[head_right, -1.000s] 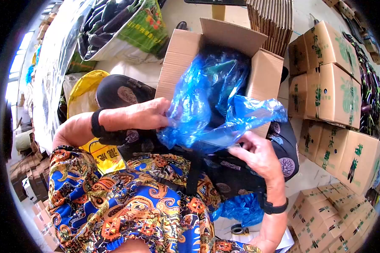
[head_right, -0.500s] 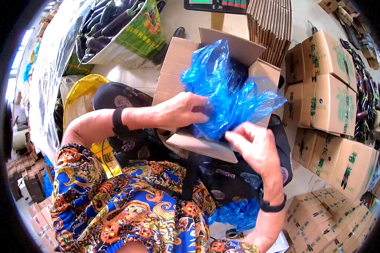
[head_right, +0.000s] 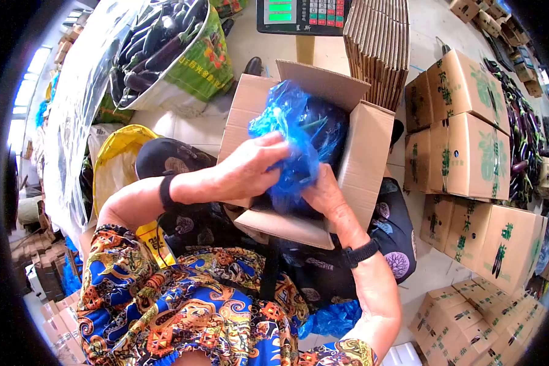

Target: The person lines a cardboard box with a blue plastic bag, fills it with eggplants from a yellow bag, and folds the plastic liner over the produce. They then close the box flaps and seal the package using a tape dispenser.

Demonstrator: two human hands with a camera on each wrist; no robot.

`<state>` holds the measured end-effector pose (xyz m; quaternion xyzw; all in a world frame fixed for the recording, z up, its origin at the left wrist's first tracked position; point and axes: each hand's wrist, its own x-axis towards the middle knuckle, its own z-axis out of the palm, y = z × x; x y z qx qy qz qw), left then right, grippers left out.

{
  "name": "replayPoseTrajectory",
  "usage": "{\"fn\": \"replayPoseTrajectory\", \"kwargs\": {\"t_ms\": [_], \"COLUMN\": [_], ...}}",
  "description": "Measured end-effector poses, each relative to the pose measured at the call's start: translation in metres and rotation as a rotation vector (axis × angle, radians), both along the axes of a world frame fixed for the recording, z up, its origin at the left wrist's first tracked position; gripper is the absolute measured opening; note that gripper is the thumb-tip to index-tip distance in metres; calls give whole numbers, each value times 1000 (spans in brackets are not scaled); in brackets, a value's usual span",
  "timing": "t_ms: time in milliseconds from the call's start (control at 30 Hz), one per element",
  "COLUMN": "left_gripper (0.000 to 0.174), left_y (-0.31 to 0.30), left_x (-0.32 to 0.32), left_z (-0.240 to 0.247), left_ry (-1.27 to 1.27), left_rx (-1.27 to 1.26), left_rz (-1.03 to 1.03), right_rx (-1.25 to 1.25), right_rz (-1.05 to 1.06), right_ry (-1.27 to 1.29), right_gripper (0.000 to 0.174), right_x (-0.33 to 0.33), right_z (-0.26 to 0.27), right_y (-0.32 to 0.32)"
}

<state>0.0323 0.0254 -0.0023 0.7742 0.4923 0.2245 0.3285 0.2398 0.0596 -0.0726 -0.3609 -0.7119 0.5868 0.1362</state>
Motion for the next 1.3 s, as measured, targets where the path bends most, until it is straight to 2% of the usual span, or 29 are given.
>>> {"fn": "replayPoseTrajectory", "kwargs": {"t_ms": [33,100,133,233,267,367,400,467,500,533,600,633,667,733,800,833,900,933,1000,1067,1133,1233,1267,1300], "left_gripper": [59,70,82,73,51,31,27,27,26,26,22,22,22,20,15,14,17,19,23,26,24,20,20,21], "left_y": [4,14,20,29,39,50,46,28,20,12,-2,-6,-9,-6,-9,-9,-8,-10,-9,1,7,15,12,5], "left_x": [-6,-18,-24,-31,-31,-40,-41,-45,-41,-35,-17,-15,-14,-2,22,32,60,63,71,82,90,97,94,85], "left_z": [6,21,12,-25,-29,-48,-50,-86,-90,-82,-53,-62,-78,-75,-77,-79,-81,-85,-108,-133,-105,-113,-117,-120], "left_ry": [13,100,223,401,589,405,282,-120,-206,-289,-354,-278,-200,317,601,723,828,1155,1034,185,243,201,29,322], "left_rx": [90,280,364,254,56,-77,-160,-657,-756,-856,-1276,-995,-708,-49,95,237,247,622,780,323,397,268,112,418], "left_rz": [16,-158,-296,-453,-467,-375,-297,-248,-255,-258,49,-112,-259,-547,-588,-675,-488,-426,-247,-83,9,-56,-38,-206], "right_rx": [-68,-202,-186,-256,-314,-193,-107,-67,-46,163,520,698,614,631,587,535,539,516,503,536,583,626,629,648], "right_rz": [-11,-29,-40,35,-44,-238,-354,-342,-338,-241,-146,-93,-51,23,69,148,272,353,355,402,391,404,425,426], "right_ry": [27,77,97,37,-48,110,102,134,151,-127,-104,-93,-226,-318,-363,-398,-401,-495,-521,-589,-616,-534,-513,-483], "right_gripper": [30,27,27,28,27,23,16,16,16,16,13,11,7,8,13,14,9,13,15,16,13,11,11,11], "right_x": [0,-3,-7,-8,-9,5,4,10,11,3,6,0,-8,-30,-50,-57,-64,-66,-65,-66,-70,-67,-63,-56], "right_z": [6,23,16,19,21,-14,-8,-22,-26,21,-13,-14,-14,-4,11,16,16,29,35,43,43,37,36,35], "right_y": [-5,-15,-16,-3,-1,0,-1,8,14,21,37,46,55,62,66,72,74,75,70,63,60,54,52,48]}}
